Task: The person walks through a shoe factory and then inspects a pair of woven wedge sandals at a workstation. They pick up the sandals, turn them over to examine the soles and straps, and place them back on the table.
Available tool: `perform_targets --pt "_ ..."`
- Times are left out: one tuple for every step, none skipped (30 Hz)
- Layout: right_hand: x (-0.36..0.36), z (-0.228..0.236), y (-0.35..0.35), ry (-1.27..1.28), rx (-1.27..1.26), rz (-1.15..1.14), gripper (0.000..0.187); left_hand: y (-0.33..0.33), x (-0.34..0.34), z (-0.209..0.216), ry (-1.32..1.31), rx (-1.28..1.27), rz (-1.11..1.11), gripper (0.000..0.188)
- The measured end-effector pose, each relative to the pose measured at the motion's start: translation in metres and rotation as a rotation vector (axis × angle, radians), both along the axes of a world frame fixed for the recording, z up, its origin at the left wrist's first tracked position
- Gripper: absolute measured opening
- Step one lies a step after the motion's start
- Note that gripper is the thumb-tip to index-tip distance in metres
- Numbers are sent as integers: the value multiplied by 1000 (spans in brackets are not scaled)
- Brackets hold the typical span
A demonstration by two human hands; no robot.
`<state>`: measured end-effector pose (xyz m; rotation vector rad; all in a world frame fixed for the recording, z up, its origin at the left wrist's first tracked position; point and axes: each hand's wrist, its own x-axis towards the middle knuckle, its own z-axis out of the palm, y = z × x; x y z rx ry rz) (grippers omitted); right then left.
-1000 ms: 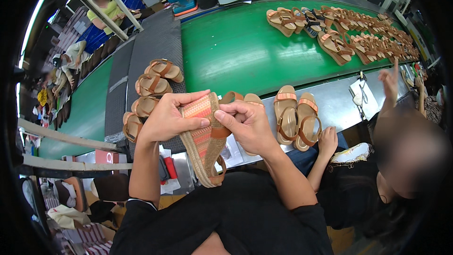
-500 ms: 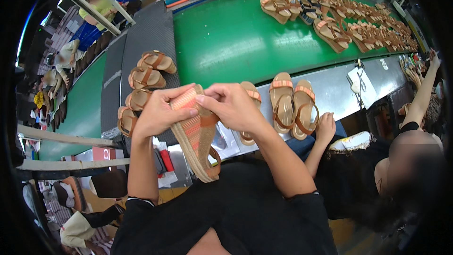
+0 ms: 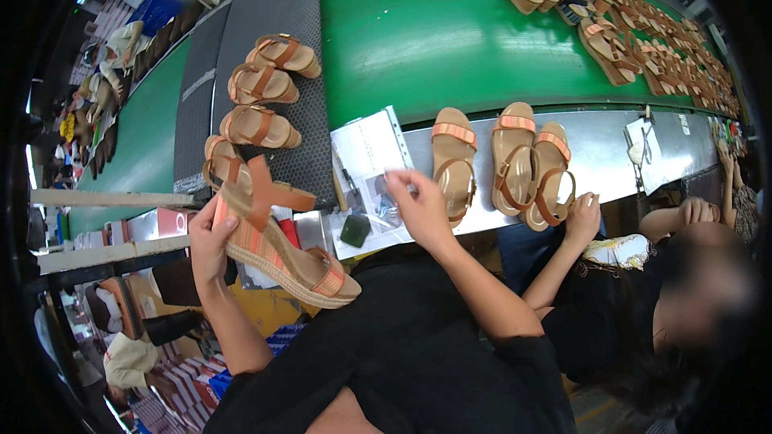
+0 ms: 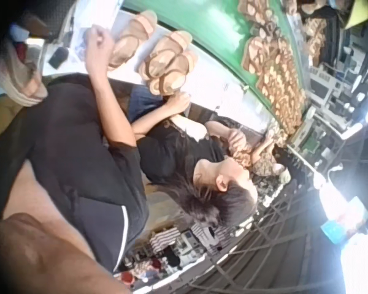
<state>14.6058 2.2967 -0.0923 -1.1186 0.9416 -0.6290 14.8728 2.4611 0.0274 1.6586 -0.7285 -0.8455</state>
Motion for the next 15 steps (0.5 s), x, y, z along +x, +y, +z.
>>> perform_targets --pt "-10 -22 13 57 12 78 28 14 4 -5 16 -2 53 58" --pt "-19 -41 27 113 26 160 29 27 8 -10 32 -1 109 58" --pt "-25 -52 40 143 93 170 29 41 9 -14 48 -3 171 58" --pt "-29 -61 52 172 158 180 29 51 10 -17 53 4 212 57" --pt "-29 -66 59 196 219 201 30 63 10 -20 62 -16 250 57" --pt "-31 -70 61 196 243 220 30 74 8 -26 72 -36 289 57" --pt "-31 -73 63 187 273 246 30 87 7 -28 70 -51 335 58" --pt "-29 -74 62 179 300 270 31 94 4 -31 67 -75 378 58" --pt "-26 -74 61 186 265 274 31 107 3 -35 82 -97 385 59" --pt "-23 -77 57 189 233 274 31 118 1 -40 111 -121 431 59" --pt "-17 -75 54 196 197 273 31 131 -5 -45 144 -150 478 60" --pt "-10 -72 49 238 164 287 31 143 -11 -48 148 -171 520 60" --pt "-5 -72 45 248 71 316 31 153 -18 -51 159 -191 556 61" --pt "2 -72 43 260 32 335 31 163 -26 -52 170 -210 593 61" --pt "8 -72 43 272 -7 356 32 173 -35 -52 162 -204 632 61"
